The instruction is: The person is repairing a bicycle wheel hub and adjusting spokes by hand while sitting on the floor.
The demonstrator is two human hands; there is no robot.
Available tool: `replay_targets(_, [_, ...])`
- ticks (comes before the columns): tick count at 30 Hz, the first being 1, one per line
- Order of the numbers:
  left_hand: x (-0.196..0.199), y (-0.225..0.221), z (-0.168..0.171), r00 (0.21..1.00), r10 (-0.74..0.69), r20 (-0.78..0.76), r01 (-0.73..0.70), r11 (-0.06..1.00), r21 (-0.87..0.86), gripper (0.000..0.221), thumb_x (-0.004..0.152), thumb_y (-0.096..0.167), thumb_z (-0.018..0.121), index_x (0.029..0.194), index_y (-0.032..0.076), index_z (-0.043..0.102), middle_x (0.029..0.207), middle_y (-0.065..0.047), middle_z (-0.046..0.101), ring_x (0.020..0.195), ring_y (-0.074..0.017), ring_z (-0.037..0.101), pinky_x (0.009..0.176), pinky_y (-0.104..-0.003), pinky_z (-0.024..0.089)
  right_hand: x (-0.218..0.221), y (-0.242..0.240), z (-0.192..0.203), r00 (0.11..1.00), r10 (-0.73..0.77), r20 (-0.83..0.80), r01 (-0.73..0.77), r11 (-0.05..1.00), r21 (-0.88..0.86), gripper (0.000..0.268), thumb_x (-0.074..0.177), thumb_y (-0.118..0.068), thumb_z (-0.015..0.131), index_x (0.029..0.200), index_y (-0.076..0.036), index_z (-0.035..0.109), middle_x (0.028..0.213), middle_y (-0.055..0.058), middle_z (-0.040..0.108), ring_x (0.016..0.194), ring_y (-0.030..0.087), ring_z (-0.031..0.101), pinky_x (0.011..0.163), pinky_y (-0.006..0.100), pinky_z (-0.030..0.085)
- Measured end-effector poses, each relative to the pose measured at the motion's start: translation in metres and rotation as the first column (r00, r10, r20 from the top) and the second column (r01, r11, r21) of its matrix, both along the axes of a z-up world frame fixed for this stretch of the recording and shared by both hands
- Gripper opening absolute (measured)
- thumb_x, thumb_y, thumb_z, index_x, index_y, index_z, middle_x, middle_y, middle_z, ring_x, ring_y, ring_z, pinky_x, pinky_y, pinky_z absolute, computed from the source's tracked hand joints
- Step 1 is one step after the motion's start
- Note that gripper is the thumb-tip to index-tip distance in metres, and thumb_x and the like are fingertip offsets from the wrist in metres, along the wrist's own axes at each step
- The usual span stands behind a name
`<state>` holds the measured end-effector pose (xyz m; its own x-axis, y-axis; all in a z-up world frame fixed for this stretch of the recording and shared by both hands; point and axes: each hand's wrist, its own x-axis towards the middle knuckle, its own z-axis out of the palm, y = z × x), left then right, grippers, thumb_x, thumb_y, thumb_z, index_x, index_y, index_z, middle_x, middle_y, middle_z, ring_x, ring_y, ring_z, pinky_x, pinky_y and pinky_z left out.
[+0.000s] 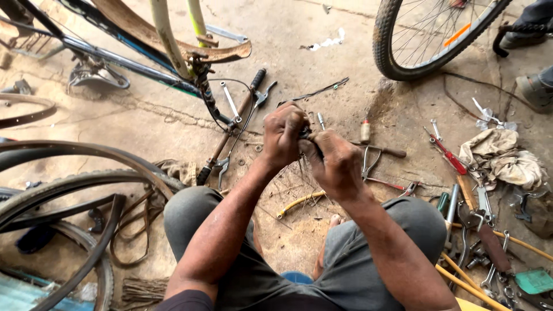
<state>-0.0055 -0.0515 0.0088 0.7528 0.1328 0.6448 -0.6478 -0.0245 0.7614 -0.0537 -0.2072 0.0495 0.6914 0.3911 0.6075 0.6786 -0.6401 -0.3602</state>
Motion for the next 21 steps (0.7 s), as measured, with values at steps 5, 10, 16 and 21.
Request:
replay_targets(5, [0.01, 0.009, 0.0, 0.996, -0.008, -0.088, -0.012, 0.974, -0.225, 0.064, 0.107, 0.058, 0.044, 0.078, 0.006, 0.066, 0.076, -0.005, 0.064, 0.063, -0.0135, 0.063, 0.054, -0.03, 0.051, 0.028, -0.031, -0.01, 0.959, -0.081, -0.273, 0.103, 0.992, 0.069, 0.054, 0.105, -0.055, 0.05, 0.105, -0.004, 0.068, 0.08, 0.005, 0.065, 0.065, 0.018, 0.061, 0.054, 0.032, 0.051])
replay_targets(10, [0.006, 0.018, 0.003, 0.996, -0.045, -0.083, 0.019, 0.958, -0.286, 0.063, 0.108, 0.06, 0.045, 0.082, 0.007, 0.068, 0.082, -0.008, 0.067, 0.069, -0.0144, 0.066, 0.062, -0.031, 0.053, 0.05, -0.036, -0.041, 0.721, -0.077, -0.689, 0.04, 0.997, -0.07, 0.052, 0.105, -0.052, 0.051, 0.099, -0.004, 0.071, 0.081, 0.006, 0.065, 0.074, 0.018, 0.06, 0.063, 0.033, 0.05])
replay_targets(16, [0.001, 0.018, 0.016, 0.991, -0.03, 0.132, 0.051, 0.986, -0.161, 0.055, 0.114, 0.046, 0.05, 0.082, 0.004, 0.066, 0.081, -0.008, 0.066, 0.074, -0.0181, 0.062, 0.07, -0.034, 0.051, 0.044, -0.021, -0.054, 0.588, 0.479, -0.652, 0.029, 0.793, 0.608, 0.033, 0.107, -0.024, 0.053, 0.127, 0.0, 0.065, 0.103, 0.009, 0.066, 0.09, 0.015, 0.063, 0.081, 0.029, 0.055])
replay_targets(21, [-0.004, 0.009, 0.018, 0.993, -0.101, 0.061, 0.105, 0.992, -0.064, 0.056, 0.109, 0.049, 0.05, 0.078, 0.005, 0.068, 0.073, -0.003, 0.063, 0.064, -0.0125, 0.06, 0.056, -0.03, 0.05, 0.05, -0.008, -0.063, 0.491, 0.72, -0.49, 0.078, 0.523, 0.849, 0.029, 0.11, -0.009, 0.043, 0.131, 0.002, 0.06, 0.122, 0.009, 0.066, 0.113, 0.014, 0.064, 0.105, 0.033, 0.051])
